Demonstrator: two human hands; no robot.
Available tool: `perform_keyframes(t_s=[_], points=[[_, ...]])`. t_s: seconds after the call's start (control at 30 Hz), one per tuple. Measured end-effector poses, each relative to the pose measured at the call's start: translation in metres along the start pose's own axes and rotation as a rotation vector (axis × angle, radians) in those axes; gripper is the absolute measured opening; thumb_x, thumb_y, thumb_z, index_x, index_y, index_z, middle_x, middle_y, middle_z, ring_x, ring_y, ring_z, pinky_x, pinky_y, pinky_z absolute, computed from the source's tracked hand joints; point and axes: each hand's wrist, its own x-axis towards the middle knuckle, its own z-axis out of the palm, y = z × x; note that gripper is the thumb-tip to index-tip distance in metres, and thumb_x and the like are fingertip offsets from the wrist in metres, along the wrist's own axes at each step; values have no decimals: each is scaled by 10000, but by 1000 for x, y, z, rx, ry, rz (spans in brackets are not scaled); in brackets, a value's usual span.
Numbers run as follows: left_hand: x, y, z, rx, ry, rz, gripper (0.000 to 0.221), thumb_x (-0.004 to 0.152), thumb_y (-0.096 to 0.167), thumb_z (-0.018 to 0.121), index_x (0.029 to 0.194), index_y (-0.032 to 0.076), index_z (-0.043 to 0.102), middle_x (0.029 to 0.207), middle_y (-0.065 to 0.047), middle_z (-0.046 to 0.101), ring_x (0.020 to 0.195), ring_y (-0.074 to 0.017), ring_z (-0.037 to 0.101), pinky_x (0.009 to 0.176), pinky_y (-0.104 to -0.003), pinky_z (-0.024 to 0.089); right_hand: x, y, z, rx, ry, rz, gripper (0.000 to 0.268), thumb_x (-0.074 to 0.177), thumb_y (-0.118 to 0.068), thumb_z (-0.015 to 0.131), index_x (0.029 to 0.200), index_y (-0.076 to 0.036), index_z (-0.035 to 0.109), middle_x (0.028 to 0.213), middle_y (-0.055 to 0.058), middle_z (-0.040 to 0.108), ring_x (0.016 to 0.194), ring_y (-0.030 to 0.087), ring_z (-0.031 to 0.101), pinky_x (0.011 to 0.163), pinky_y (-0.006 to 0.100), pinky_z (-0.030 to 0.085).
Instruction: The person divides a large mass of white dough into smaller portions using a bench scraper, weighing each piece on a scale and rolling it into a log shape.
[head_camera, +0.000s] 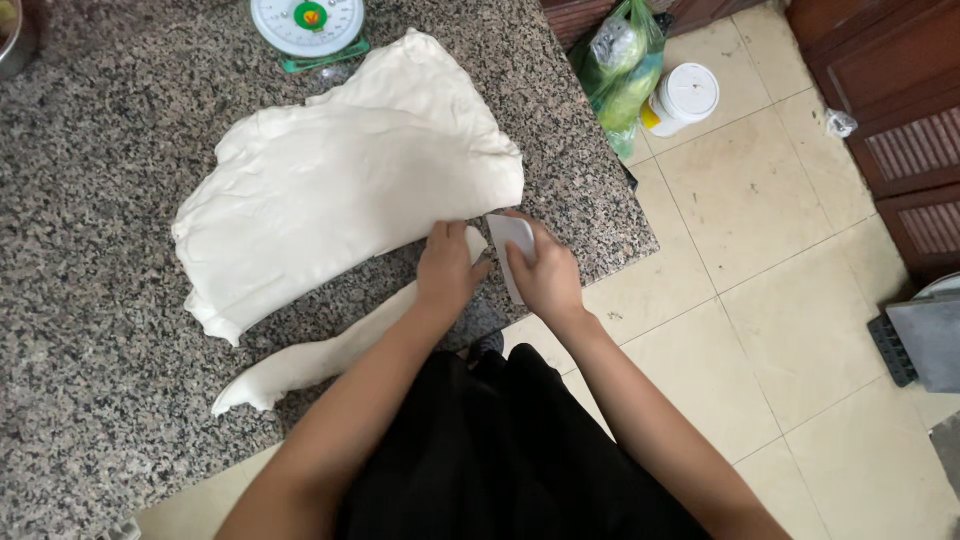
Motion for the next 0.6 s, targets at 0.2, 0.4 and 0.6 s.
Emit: perform_keyframes(t_s=[0.2, 0.4, 0.6], points=[[-5, -8, 18, -27, 26, 46, 490, 739, 75, 798, 1202, 64, 641, 1187, -153, 600, 1163, -376, 595, 955, -468, 522, 6, 1, -3, -125, -113, -42, 423, 921, -171, 662, 1343, -182, 631, 1033, 235, 742, 930, 439, 715, 829, 497, 574], [-7, -8, 20, -34, -67, 3, 553, 670, 102, 839, 1186, 37, 650, 1159, -171, 576, 1130, -386, 572, 934, -469, 518, 5, 8, 6, -193, -218, 70, 448, 899, -203, 669, 1343, -236, 628, 985, 238, 728, 890, 444, 713, 789, 515, 570], [1, -11, 35, 121, -118, -26, 469, 721, 148, 847, 1128, 23, 649, 1180, -196, 557, 1131, -397, 571, 921, -474, 540, 12, 18, 35, -285, -215, 93, 437, 905, -180, 627, 1341, -215, 612, 1012, 235, 727, 912, 445, 710, 823, 540, 555]])
